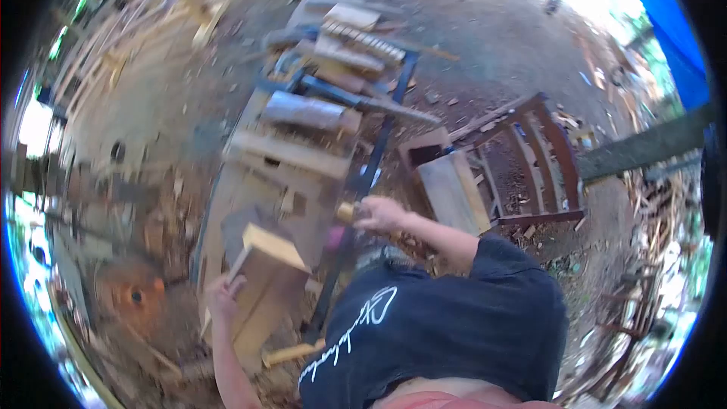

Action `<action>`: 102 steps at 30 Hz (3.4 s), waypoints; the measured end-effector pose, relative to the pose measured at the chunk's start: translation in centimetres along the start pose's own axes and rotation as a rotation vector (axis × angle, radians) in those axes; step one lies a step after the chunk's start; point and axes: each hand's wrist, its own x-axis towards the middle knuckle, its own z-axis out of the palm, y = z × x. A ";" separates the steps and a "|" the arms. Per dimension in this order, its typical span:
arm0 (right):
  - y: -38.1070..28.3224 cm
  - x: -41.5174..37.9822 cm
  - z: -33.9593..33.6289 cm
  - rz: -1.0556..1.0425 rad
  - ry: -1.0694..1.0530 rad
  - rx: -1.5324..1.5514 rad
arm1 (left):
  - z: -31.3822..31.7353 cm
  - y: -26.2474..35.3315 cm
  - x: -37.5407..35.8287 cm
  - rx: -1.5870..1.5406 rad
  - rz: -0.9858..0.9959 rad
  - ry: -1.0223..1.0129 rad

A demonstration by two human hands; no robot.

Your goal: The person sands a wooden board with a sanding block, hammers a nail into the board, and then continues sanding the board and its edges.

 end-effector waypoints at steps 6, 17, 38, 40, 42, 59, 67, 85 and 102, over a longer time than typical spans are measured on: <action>-1.4 0.5 1.3 -0.034 -0.097 -0.030 | -2.1 -2.9 -3.4 -0.071 -0.247 0.275; -0.4 -0.1 2.4 -0.085 -0.198 -0.104 | 1.7 -3.4 -6.4 -0.672 -0.528 0.524; -12.5 12.5 9.7 -0.301 -0.047 -0.500 | 8.2 -3.6 -6.9 -0.487 -0.774 0.389; -13.0 13.7 9.1 -0.290 -0.047 -0.174 | 8.0 -2.4 -6.2 -0.484 -0.742 0.377; -15.6 14.3 7.2 -0.239 -0.100 0.408 | 8.1 -2.3 -5.4 -0.478 -0.762 0.327; -8.5 22.4 -4.0 -0.225 0.068 0.272 | 6.3 4.2 2.5 -0.166 -0.589 0.009; 4.7 29.7 -13.8 0.131 0.377 -0.698 | 6.9 3.6 5.3 -0.384 -0.558 -0.013; 1.0 -3.2 -4.6 0.207 0.890 0.205 | 9.0 3.5 5.8 -0.516 -0.269 -0.270; 5.0 -42.5 16.6 1.249 0.786 0.376 | 27.2 21.7 -1.1 -0.006 0.392 -0.825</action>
